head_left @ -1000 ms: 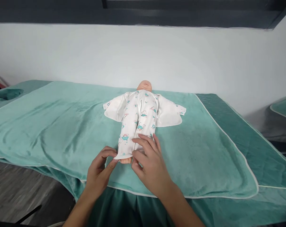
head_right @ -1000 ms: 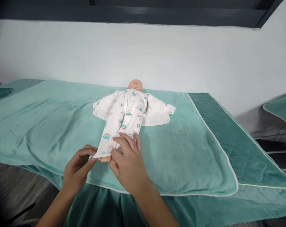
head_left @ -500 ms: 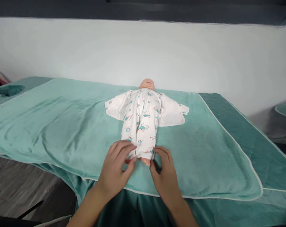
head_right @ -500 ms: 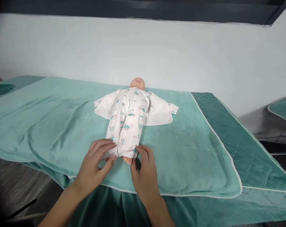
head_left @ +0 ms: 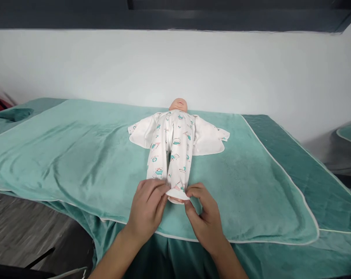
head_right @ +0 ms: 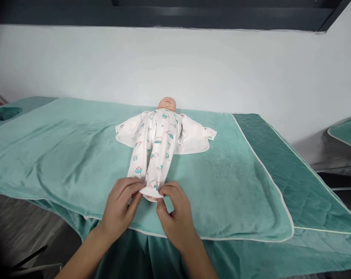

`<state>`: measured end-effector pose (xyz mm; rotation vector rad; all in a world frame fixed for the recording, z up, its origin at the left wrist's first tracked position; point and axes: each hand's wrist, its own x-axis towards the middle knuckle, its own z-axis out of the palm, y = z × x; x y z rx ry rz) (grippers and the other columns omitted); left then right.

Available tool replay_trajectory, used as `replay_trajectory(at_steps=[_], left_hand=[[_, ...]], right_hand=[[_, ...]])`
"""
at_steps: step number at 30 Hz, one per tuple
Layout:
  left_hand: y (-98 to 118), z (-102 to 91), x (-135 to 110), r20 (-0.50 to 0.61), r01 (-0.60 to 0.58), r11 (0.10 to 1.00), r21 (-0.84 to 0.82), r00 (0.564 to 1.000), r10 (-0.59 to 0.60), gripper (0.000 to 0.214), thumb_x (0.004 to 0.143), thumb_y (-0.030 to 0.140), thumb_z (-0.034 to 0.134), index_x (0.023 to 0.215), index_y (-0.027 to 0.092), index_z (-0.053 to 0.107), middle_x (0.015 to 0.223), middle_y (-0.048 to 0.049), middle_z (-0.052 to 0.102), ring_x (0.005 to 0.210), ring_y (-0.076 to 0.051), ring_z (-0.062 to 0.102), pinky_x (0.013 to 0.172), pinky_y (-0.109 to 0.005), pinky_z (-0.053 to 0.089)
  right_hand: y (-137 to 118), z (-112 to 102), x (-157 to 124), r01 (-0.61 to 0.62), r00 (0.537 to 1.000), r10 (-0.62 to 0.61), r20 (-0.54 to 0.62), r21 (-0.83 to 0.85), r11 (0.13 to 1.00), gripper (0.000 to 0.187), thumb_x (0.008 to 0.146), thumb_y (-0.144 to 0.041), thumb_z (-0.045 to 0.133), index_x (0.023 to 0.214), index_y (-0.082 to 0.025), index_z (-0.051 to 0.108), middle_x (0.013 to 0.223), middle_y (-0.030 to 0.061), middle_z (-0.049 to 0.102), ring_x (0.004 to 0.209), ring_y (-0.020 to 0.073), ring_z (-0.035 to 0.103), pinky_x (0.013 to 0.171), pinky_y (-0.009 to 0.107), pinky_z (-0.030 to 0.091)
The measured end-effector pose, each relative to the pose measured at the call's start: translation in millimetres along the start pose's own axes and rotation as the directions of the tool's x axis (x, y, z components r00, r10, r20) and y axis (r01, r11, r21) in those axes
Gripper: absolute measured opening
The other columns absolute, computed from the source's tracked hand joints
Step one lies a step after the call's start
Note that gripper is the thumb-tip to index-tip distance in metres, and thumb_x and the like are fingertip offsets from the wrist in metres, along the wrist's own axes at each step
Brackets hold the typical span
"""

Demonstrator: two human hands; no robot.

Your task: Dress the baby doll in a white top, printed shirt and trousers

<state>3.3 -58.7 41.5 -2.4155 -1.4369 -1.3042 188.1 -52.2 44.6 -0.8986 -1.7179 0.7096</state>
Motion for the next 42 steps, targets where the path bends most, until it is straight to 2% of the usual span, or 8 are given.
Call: replay_trajectory(at_steps=[5, 9, 13, 17, 21, 23, 29, 42], left_hand=[[5, -4.3, -11, 0.06, -0.064, 0.998, 0.003, 0.996, 0.064, 0.02, 0.094, 0.007, 0.059, 0.11, 0.019, 0.06, 0.099, -0.0054, 0.064, 0.092, -0.018, 0.058, 0.081, -0.035, 0.045], [-7, -4.5, -33, 0.004, 0.018, 0.998, 0.068, 1.0, -0.019, 0.029, 0.092, 0.008, 0.062, 0.118, 0.02, 0.059, 0.114, -0.009, 0.062, 0.109, -0.022, 0.058, 0.092, -0.04, 0.047], [-16, -5.9, -49, 0.029, 0.199, 0.979, 0.039, 0.979, -0.2, 0.035, 0.095, 0.014, 0.061, 0.128, 0.024, 0.057, 0.122, -0.0094, 0.059, 0.116, -0.022, 0.057, 0.094, -0.038, 0.051], [-21, -10.6, -53, 0.06, 0.252, 0.959, -0.128, 0.967, -0.246, 0.017, 0.094, 0.016, 0.062, 0.108, 0.025, 0.061, 0.106, -0.0044, 0.061, 0.099, -0.017, 0.062, 0.083, -0.03, 0.053], [-51, -11.2, -31, -0.022, 0.356, 0.897, -0.264, 0.927, -0.374, 0.006, 0.097, 0.023, 0.055, 0.098, 0.024, 0.06, 0.095, -0.0029, 0.063, 0.09, -0.018, 0.062, 0.078, -0.031, 0.052], [-77, -5.0, -9, -0.013, 0.441, 0.887, -0.138, 0.895, -0.447, 0.014, 0.097, 0.028, 0.054, 0.104, 0.023, 0.064, 0.101, -0.0054, 0.065, 0.096, -0.021, 0.062, 0.084, -0.035, 0.052], [-139, 32.6, 58, 0.179, 0.18, 0.97, 0.163, 0.962, -0.208, 0.035, 0.092, 0.025, 0.053, 0.125, 0.018, 0.065, 0.135, -0.0146, 0.061, 0.131, -0.033, 0.049, 0.111, -0.053, 0.041], [-126, 57.8, 91, 0.237, 0.19, 0.982, 0.02, 0.953, -0.189, 0.043, 0.09, 0.031, 0.058, 0.131, 0.018, 0.061, 0.127, -0.0143, 0.068, 0.117, -0.033, 0.064, 0.1, -0.046, 0.052]], right_hand=[[9, -11, -23, -0.065, 0.995, 0.071, 0.07, -0.097, 0.993, 0.015, 0.094, -0.008, 0.053, 0.094, -0.023, 0.055, 0.092, -0.0001, 0.059, 0.086, 0.013, 0.059, 0.077, 0.025, 0.046], [17, -24, -29, -0.121, 0.974, 0.142, 0.175, -0.127, 0.985, 0.012, 0.099, -0.015, 0.051, 0.093, -0.023, 0.057, 0.089, 0.0001, 0.061, 0.083, 0.0136, 0.06, 0.074, 0.026, 0.047], [40, -33, -3, -0.085, 0.995, 0.098, 0.033, -0.275, 0.958, 0.01, 0.099, -0.015, 0.05, 0.097, -0.021, 0.059, 0.099, 0.0049, 0.064, 0.094, 0.0179, 0.061, 0.083, 0.031, 0.05], [67, -25, 48, -0.012, 0.997, 0.048, 0.054, -0.531, 0.848, 0.031, 0.092, -0.008, 0.051, 0.12, -0.017, 0.06, 0.124, 0.0127, 0.063, 0.117, 0.0265, 0.056, 0.101, 0.042, 0.047], [78, -10, 94, 0.063, 0.977, 0.102, 0.189, -0.707, 0.705, 0.033, 0.096, -0.01, 0.047, 0.124, -0.014, 0.063, 0.132, 0.0141, 0.062, 0.119, 0.0297, 0.053, 0.103, 0.044, 0.044], [79, -6, 107, 0.087, 0.96, 0.145, 0.24, -0.747, 0.659, 0.028, 0.099, -0.013, 0.046, 0.117, -0.015, 0.067, 0.124, 0.0132, 0.066, 0.113, 0.0284, 0.055, 0.097, 0.041, 0.045], [81, -6, 120, 0.129, 0.95, 0.169, 0.263, -0.821, 0.556, 0.024, 0.099, -0.012, 0.046, 0.105, -0.018, 0.069, 0.112, 0.0126, 0.067, 0.105, 0.0285, 0.056, 0.086, 0.038, 0.043], [90, -24, 104, 0.082, 0.951, 0.158, 0.264, -0.712, 0.697, 0.027, 0.099, -0.022, 0.049, 0.122, -0.014, 0.063, 0.121, 0.0153, 0.065, 0.108, 0.0289, 0.056, 0.091, 0.038, 0.043]])
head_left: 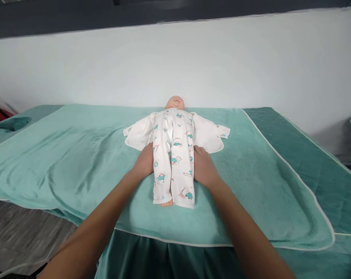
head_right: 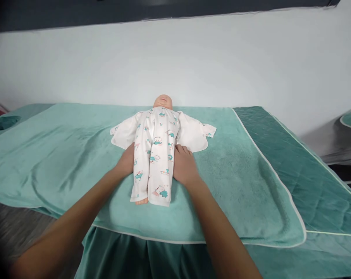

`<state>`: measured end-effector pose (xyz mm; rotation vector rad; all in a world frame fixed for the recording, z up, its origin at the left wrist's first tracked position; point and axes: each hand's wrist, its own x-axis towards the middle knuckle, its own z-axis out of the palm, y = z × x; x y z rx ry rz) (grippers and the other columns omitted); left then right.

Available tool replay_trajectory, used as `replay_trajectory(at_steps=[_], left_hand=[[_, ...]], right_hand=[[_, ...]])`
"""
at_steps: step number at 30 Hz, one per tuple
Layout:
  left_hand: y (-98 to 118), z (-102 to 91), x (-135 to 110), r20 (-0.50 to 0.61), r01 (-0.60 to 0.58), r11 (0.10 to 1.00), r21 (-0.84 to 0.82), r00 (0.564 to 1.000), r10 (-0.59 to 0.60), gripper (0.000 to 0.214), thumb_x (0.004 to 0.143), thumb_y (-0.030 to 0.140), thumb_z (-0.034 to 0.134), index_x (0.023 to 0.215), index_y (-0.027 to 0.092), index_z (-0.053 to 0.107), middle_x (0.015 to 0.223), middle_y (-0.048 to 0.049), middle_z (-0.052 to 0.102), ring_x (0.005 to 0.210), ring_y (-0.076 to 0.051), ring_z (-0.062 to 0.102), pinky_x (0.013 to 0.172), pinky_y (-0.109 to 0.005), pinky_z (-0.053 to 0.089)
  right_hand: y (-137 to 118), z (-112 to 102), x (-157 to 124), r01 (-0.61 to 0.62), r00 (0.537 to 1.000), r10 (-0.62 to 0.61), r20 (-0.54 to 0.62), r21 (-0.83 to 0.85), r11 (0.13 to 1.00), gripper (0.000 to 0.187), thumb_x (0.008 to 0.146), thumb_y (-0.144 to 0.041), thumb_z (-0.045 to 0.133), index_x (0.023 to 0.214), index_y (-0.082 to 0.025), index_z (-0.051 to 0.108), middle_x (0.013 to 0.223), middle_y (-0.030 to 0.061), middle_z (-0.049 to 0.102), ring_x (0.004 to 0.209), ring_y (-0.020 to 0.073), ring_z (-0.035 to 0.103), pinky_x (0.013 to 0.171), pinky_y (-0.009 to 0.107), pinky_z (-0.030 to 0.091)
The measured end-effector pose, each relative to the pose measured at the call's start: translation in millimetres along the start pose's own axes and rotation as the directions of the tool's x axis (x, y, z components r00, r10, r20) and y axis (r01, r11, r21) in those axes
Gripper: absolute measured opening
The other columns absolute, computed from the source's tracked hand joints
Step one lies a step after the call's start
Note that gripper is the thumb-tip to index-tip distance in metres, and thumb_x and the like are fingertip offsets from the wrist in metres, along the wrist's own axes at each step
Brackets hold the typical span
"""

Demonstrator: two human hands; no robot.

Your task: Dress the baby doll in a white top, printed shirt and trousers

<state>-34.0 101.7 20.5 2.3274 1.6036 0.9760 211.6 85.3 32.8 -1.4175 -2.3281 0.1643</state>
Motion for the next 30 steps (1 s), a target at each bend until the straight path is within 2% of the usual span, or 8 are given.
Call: replay_trajectory(at_steps=[3, 6, 12, 15, 18, 20, 26, 30], left_hand=[[-6, 3.1, 0, 0.037, 0.044, 0.993, 0.114, 0.998, -0.049, 0.043, 0.088, 0.032, 0.062, 0.128, 0.016, 0.061, 0.12, -0.0164, 0.069, 0.11, -0.035, 0.065, 0.092, -0.047, 0.053], [-10, 7.3, 5, 0.065, 0.031, 0.979, 0.203, 0.997, -0.045, 0.035, 0.087, 0.029, 0.062, 0.12, 0.016, 0.064, 0.113, -0.0169, 0.07, 0.107, -0.036, 0.064, 0.091, -0.046, 0.051], [-4, 10.0, 16, 0.019, 0.043, 0.989, 0.144, 0.999, -0.046, 0.02, 0.092, 0.028, 0.056, 0.106, 0.018, 0.066, 0.103, -0.0144, 0.071, 0.108, -0.032, 0.064, 0.094, -0.042, 0.049], [-1, 9.4, 14, 0.0, 0.04, 0.979, 0.202, 0.999, -0.041, 0.021, 0.092, 0.027, 0.056, 0.107, 0.016, 0.066, 0.105, -0.0158, 0.069, 0.106, -0.033, 0.062, 0.091, -0.043, 0.049], [0, 8.7, 11, -0.01, 0.026, 0.959, 0.282, 1.0, -0.024, 0.019, 0.091, 0.024, 0.056, 0.103, 0.016, 0.068, 0.107, -0.0164, 0.068, 0.104, -0.032, 0.061, 0.088, -0.044, 0.048], [-1, 8.1, 10, -0.025, 0.027, 0.954, 0.299, 0.999, -0.021, 0.017, 0.089, 0.022, 0.056, 0.098, 0.018, 0.069, 0.105, -0.0152, 0.068, 0.102, -0.031, 0.06, 0.087, -0.043, 0.048], [-4, 3.0, 0, -0.042, -0.044, 0.981, 0.191, 0.998, 0.053, 0.023, 0.089, 0.019, 0.05, 0.075, 0.019, 0.068, 0.089, -0.0114, 0.067, 0.088, -0.026, 0.059, 0.078, -0.039, 0.048], [0, -3.1, -17, -0.024, -0.031, 0.999, 0.027, 0.999, 0.032, 0.023, 0.085, 0.018, 0.05, 0.071, 0.021, 0.068, 0.083, -0.008, 0.066, 0.084, -0.023, 0.059, 0.075, -0.035, 0.048]], right_hand=[[-4, -2, -10, -0.018, 1.0, 0.019, -0.013, 0.013, 1.0, 0.032, 0.099, -0.023, 0.05, 0.129, -0.017, 0.061, 0.127, 0.0146, 0.062, 0.111, 0.0295, 0.054, 0.092, 0.039, 0.042], [-7, -2, -8, -0.085, 0.996, 0.082, -0.047, -0.06, 0.995, 0.033, 0.101, -0.02, 0.045, 0.129, -0.016, 0.061, 0.127, 0.0157, 0.062, 0.111, 0.0313, 0.053, 0.091, 0.041, 0.041], [-1, -3, 11, -0.034, 0.999, 0.027, -0.034, -0.209, 0.977, 0.023, 0.098, -0.015, 0.047, 0.111, -0.015, 0.066, 0.112, 0.0167, 0.065, 0.102, 0.031, 0.054, 0.084, 0.04, 0.04], [9, -4, 13, -0.013, 0.998, 0.005, -0.066, -0.123, 0.992, 0.015, 0.094, -0.014, 0.051, 0.091, -0.019, 0.064, 0.1, 0.0122, 0.065, 0.092, 0.0265, 0.054, 0.077, 0.036, 0.039], [16, -4, 10, -0.021, 0.984, 0.023, -0.177, 0.013, 1.0, 0.02, 0.087, -0.01, 0.05, 0.073, -0.022, 0.055, 0.084, 0.0063, 0.061, 0.083, 0.0221, 0.052, 0.071, 0.032, 0.037], [17, -5, 8, -0.011, 0.975, 0.019, -0.224, 0.036, 0.999, 0.022, 0.083, -0.007, 0.048, 0.067, -0.022, 0.049, 0.076, 0.0044, 0.058, 0.079, 0.0208, 0.05, 0.07, 0.032, 0.036], [17, -7, 5, -0.024, 0.984, 0.036, -0.175, 0.066, 0.998, 0.023, 0.082, -0.009, 0.048, 0.064, -0.022, 0.05, 0.073, 0.0044, 0.059, 0.076, 0.0204, 0.049, 0.068, 0.032, 0.036], [21, -11, -9, -0.022, 0.986, 0.049, -0.161, 0.164, 0.986, 0.021, 0.08, -0.007, 0.047, 0.072, -0.021, 0.06, 0.081, 0.005, 0.066, 0.081, 0.0216, 0.054, 0.075, 0.034, 0.041]])
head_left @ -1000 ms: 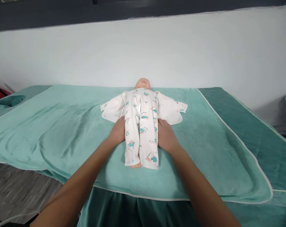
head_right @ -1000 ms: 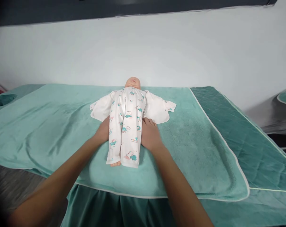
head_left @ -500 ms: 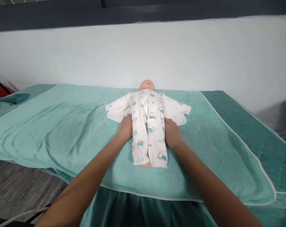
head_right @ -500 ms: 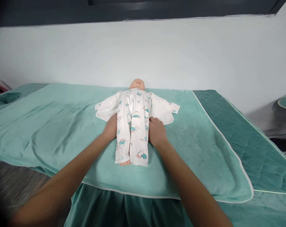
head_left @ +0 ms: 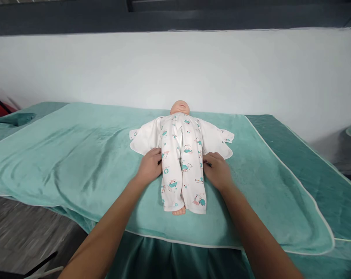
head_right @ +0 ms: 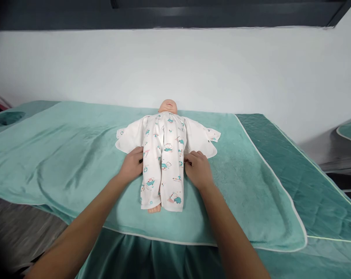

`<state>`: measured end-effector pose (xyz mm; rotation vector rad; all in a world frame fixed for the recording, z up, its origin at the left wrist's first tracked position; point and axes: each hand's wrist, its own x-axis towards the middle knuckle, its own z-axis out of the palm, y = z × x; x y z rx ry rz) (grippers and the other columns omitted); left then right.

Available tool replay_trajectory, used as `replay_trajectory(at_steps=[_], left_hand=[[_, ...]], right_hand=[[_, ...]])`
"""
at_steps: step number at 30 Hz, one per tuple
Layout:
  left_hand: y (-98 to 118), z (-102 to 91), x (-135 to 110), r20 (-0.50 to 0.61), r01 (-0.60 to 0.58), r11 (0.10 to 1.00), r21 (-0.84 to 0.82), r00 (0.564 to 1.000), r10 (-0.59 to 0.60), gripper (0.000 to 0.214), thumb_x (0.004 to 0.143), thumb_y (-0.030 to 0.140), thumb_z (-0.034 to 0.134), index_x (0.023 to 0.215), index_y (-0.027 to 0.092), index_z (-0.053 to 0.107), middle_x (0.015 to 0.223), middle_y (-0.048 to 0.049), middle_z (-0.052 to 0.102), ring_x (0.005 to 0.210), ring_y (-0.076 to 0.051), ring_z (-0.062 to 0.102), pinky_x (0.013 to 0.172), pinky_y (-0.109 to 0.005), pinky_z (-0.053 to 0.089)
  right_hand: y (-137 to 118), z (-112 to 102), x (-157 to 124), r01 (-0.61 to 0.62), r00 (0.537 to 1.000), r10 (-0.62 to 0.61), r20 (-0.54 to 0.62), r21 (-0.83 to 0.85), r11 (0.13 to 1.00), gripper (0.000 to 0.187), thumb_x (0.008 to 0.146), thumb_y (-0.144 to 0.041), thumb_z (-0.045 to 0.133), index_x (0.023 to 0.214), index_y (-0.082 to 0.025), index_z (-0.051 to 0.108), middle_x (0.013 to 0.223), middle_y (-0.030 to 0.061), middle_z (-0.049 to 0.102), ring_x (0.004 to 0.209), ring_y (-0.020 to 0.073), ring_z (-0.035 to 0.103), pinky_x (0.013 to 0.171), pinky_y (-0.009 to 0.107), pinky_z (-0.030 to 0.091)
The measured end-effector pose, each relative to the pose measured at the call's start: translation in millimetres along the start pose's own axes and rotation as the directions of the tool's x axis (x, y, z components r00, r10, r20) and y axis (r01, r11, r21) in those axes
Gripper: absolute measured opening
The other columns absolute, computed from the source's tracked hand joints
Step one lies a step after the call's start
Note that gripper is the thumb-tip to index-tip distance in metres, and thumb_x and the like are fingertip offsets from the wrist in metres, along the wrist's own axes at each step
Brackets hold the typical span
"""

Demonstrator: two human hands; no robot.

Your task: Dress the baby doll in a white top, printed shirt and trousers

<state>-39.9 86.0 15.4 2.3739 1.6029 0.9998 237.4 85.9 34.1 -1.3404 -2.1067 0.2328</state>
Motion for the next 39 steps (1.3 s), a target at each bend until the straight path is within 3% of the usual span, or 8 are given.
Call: replay_trajectory(at_steps=[6, 13, 21, 26, 29, 31, 33, 39], left_hand=[[0, -6.2, -2, -0.091, 0.164, 0.944, -0.288, 0.976, -0.197, 0.022, 0.079, 0.015, 0.045, 0.066, 0.021, 0.062, 0.071, -0.0014, 0.063, 0.071, -0.017, 0.057, 0.069, -0.03, 0.045], [-17, 0.5, 6, -0.24, 0.375, 0.727, -0.575, 0.772, -0.588, 0.019, 0.077, 0.021, 0.05, 0.077, 0.021, 0.069, 0.073, -0.0008, 0.066, 0.074, -0.017, 0.062, 0.068, -0.028, 0.046], [-15, 2.0, 9, -0.265, 0.383, 0.713, -0.588, 0.741, -0.617, 0.019, 0.076, 0.018, 0.048, 0.075, 0.02, 0.068, 0.069, 0.0004, 0.065, 0.069, -0.016, 0.061, 0.067, -0.028, 0.046], [-14, 2.6, 13, -0.277, 0.369, 0.734, -0.57, 0.755, -0.595, 0.019, 0.077, 0.018, 0.048, 0.074, 0.019, 0.067, 0.071, -0.0004, 0.066, 0.071, -0.015, 0.063, 0.07, -0.028, 0.047], [-13, 2.8, 13, -0.282, 0.369, 0.731, -0.574, 0.749, -0.6, 0.02, 0.077, 0.019, 0.048, 0.074, 0.019, 0.067, 0.071, -0.0003, 0.066, 0.07, -0.015, 0.062, 0.069, -0.027, 0.047], [-14, 3.1, 13, -0.276, 0.382, 0.725, -0.573, 0.744, -0.609, 0.02, 0.077, 0.019, 0.047, 0.075, 0.019, 0.067, 0.07, 0.0001, 0.066, 0.069, -0.015, 0.062, 0.068, -0.027, 0.046], [-14, 3.7, 12, -0.271, 0.39, 0.718, -0.576, 0.738, -0.618, 0.02, 0.077, 0.019, 0.047, 0.075, 0.019, 0.068, 0.069, 0.0004, 0.066, 0.069, -0.015, 0.062, 0.067, -0.027, 0.046], [-18, 6.2, 13, -0.281, 0.384, 0.726, -0.571, 0.739, -0.612, 0.021, 0.077, 0.019, 0.047, 0.074, 0.02, 0.068, 0.068, 0.0006, 0.066, 0.069, -0.015, 0.062, 0.068, -0.028, 0.045]], right_hand=[[9, -11, -21, 0.04, 0.998, -0.03, -0.053, 0.186, 0.982, 0.022, 0.091, -0.017, 0.046, 0.098, -0.021, 0.066, 0.101, 0.0068, 0.069, 0.096, 0.0225, 0.061, 0.087, 0.037, 0.048], [55, -21, 9, -0.368, 0.894, 0.295, -0.337, -0.179, 0.913, 0.046, 0.091, -0.046, 0.055, 0.119, -0.011, 0.064, 0.124, 0.0226, 0.063, 0.118, 0.0354, 0.054, 0.102, 0.05, 0.041], [69, -38, 33, -0.656, 0.752, 0.643, -0.144, -0.081, 0.75, 0.023, 0.084, -0.041, 0.061, 0.092, -0.02, 0.064, 0.086, 0.0089, 0.066, 0.082, 0.0266, 0.061, 0.076, 0.039, 0.045], [37, -35, 57, -0.33, 0.735, 0.554, -0.392, 0.506, 0.796, 0.023, 0.083, -0.038, 0.061, 0.096, -0.021, 0.055, 0.084, 0.0041, 0.063, 0.071, 0.0187, 0.058, 0.067, 0.033, 0.047], [-15, -33, 66, -0.009, 0.877, 0.179, -0.446, 0.358, 0.934, 0.017, 0.091, -0.036, 0.056, 0.099, -0.022, 0.058, 0.091, 0.0059, 0.066, 0.079, 0.0192, 0.062, 0.072, 0.033, 0.049], [-45, -32, 64, 0.246, 0.953, -0.218, -0.212, 0.116, 0.962, 0.013, 0.096, -0.031, 0.052, 0.098, -0.022, 0.062, 0.092, 0.0062, 0.068, 0.084, 0.0206, 0.063, 0.078, 0.035, 0.049], [-59, -28, 54, 0.441, 0.897, -0.441, 0.018, -0.022, 0.897, 0.015, 0.099, -0.025, 0.05, 0.103, -0.023, 0.064, 0.095, 0.0063, 0.07, 0.088, 0.0223, 0.065, 0.08, 0.037, 0.049], [-24, -12, 8, 0.316, 0.907, -0.319, -0.276, -0.057, 0.947, 0.036, 0.095, -0.023, 0.061, 0.13, -0.022, 0.055, 0.122, 0.0122, 0.066, 0.115, 0.0281, 0.061, 0.096, 0.044, 0.051]])
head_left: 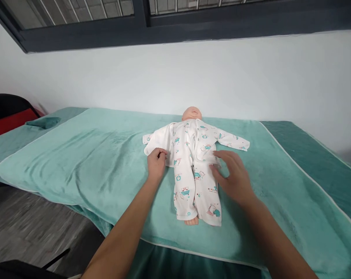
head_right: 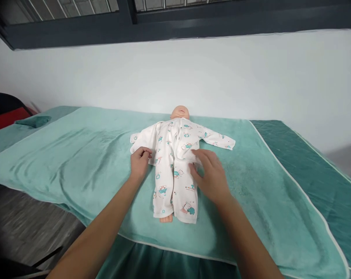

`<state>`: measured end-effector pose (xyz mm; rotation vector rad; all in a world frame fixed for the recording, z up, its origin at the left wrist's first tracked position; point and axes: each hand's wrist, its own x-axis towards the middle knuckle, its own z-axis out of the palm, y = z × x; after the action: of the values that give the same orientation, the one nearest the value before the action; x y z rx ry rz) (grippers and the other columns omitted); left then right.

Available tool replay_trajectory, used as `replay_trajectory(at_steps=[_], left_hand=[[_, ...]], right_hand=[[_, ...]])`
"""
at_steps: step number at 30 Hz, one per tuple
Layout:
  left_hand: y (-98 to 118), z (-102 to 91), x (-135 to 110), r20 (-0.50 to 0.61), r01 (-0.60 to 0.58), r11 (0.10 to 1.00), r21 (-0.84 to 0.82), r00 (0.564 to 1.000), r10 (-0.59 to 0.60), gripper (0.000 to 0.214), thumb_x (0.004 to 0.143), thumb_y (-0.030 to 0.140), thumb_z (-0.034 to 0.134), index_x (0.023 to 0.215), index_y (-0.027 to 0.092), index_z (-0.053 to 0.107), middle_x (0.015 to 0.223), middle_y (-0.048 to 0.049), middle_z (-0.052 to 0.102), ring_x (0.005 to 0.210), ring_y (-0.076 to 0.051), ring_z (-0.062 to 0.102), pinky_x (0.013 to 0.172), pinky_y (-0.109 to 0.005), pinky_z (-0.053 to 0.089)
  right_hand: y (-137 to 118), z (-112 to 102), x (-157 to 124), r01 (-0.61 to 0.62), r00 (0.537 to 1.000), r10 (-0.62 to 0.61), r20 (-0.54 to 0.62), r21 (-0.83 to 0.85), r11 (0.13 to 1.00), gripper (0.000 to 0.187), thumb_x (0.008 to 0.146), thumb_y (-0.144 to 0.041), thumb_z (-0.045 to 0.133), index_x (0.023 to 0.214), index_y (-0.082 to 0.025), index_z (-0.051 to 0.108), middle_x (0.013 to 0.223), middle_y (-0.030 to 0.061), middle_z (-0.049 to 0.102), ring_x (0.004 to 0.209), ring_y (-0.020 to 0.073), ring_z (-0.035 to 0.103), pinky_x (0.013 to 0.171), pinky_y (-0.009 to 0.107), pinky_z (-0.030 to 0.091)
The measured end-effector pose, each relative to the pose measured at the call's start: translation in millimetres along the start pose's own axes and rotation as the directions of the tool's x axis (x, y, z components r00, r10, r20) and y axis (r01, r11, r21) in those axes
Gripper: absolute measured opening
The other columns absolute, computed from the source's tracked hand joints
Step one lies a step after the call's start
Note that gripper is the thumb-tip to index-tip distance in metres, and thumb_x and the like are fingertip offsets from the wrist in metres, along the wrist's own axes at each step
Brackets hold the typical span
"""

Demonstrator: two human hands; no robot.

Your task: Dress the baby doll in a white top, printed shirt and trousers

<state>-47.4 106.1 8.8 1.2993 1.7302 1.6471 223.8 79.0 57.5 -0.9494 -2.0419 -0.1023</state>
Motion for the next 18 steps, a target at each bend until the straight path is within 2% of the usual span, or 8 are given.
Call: replay_trajectory(at_steps=[2, 4, 6, 8, 11, 15, 18], left_hand=[[0, 0.0, 0, 0.002, -0.004, 1.0, 0.003, 1.0, 0.004, 0.021, 0.077, 0.019, 0.047, 0.074, 0.02, 0.068, 0.068, 0.0007, 0.066, 0.069, -0.015, 0.061, 0.068, -0.027, 0.045], [0, 0.0, 0, 0.004, 0.001, 1.0, 0.001, 1.0, -0.001, 0.021, 0.077, 0.019, 0.047, 0.074, 0.02, 0.068, 0.068, 0.0007, 0.066, 0.068, -0.015, 0.061, 0.067, -0.027, 0.044], [1, 0.0, 0, 0.004, 0.011, 1.0, -0.004, 1.0, -0.011, 0.021, 0.077, 0.019, 0.048, 0.075, 0.02, 0.068, 0.069, 0.0007, 0.066, 0.068, -0.015, 0.061, 0.066, -0.027, 0.044], [1, 0.0, 0, -0.001, 0.018, 1.0, -0.012, 1.0, -0.018, 0.02, 0.077, 0.019, 0.048, 0.075, 0.02, 0.068, 0.069, 0.0008, 0.065, 0.067, -0.015, 0.061, 0.066, -0.027, 0.044], [1, 0.1, 0, -0.011, 0.026, 0.999, -0.033, 1.0, -0.026, 0.02, 0.077, 0.02, 0.048, 0.075, 0.019, 0.068, 0.067, 0.0013, 0.064, 0.065, -0.014, 0.06, 0.065, -0.027, 0.044], [-2, 0.4, 1, -0.042, 0.044, 0.996, -0.083, 0.998, -0.048, 0.018, 0.077, 0.02, 0.049, 0.074, 0.02, 0.066, 0.066, 0.0018, 0.062, 0.064, -0.014, 0.059, 0.063, -0.026, 0.044], [-4, 1.1, 2, -0.073, 0.026, 0.996, -0.081, 0.997, -0.032, 0.018, 0.077, 0.019, 0.048, 0.074, 0.02, 0.066, 0.067, 0.0013, 0.063, 0.067, -0.015, 0.059, 0.064, -0.026, 0.044]], right_hand=[[9, 3, -14, -0.08, 0.997, 0.08, -0.014, -0.018, 0.997, 0.036, 0.094, -0.022, 0.06, 0.13, -0.022, 0.055, 0.123, 0.0138, 0.064, 0.114, 0.0294, 0.062, 0.094, 0.045, 0.052], [13, 8, -19, -0.126, 0.991, 0.127, 0.033, -0.045, 0.991, 0.033, 0.094, -0.021, 0.058, 0.127, -0.021, 0.056, 0.119, 0.0139, 0.064, 0.108, 0.0299, 0.063, 0.088, 0.045, 0.053], [13, 13, -18, -0.169, 0.985, 0.17, 0.037, -0.042, 0.985, 0.026, 0.093, -0.019, 0.055, 0.119, -0.021, 0.058, 0.111, 0.0119, 0.066, 0.1, 0.0279, 0.065, 0.082, 0.041, 0.053], [10, 15, -15, -0.2, 0.98, 0.2, -0.008, 0.007, 0.98, 0.016, 0.093, -0.015, 0.052, 0.106, -0.021, 0.059, 0.1, 0.0082, 0.065, 0.089, 0.0237, 0.064, 0.077, 0.037, 0.052], [7, 12, -14, -0.15, 0.989, 0.149, 0.012, 0.082, 0.985, 0.009, 0.093, -0.014, 0.051, 0.092, -0.021, 0.057, 0.089, 0.005, 0.063, 0.079, 0.0194, 0.061, 0.07, 0.032, 0.049], [6, 5, -21, -0.019, 0.994, 0.017, 0.11, 0.021, 1.0, 0.008, 0.095, -0.017, 0.052, 0.095, -0.02, 0.06, 0.093, 0.006, 0.067, 0.083, 0.0209, 0.062, 0.075, 0.036, 0.046], [6, 0, -21, -0.075, 0.995, 0.073, 0.072, 0.032, 0.997, 0.013, 0.098, -0.024, 0.053, 0.088, -0.021, 0.062, 0.086, 0.0037, 0.068, 0.079, 0.0201, 0.061, 0.075, 0.036, 0.044]])
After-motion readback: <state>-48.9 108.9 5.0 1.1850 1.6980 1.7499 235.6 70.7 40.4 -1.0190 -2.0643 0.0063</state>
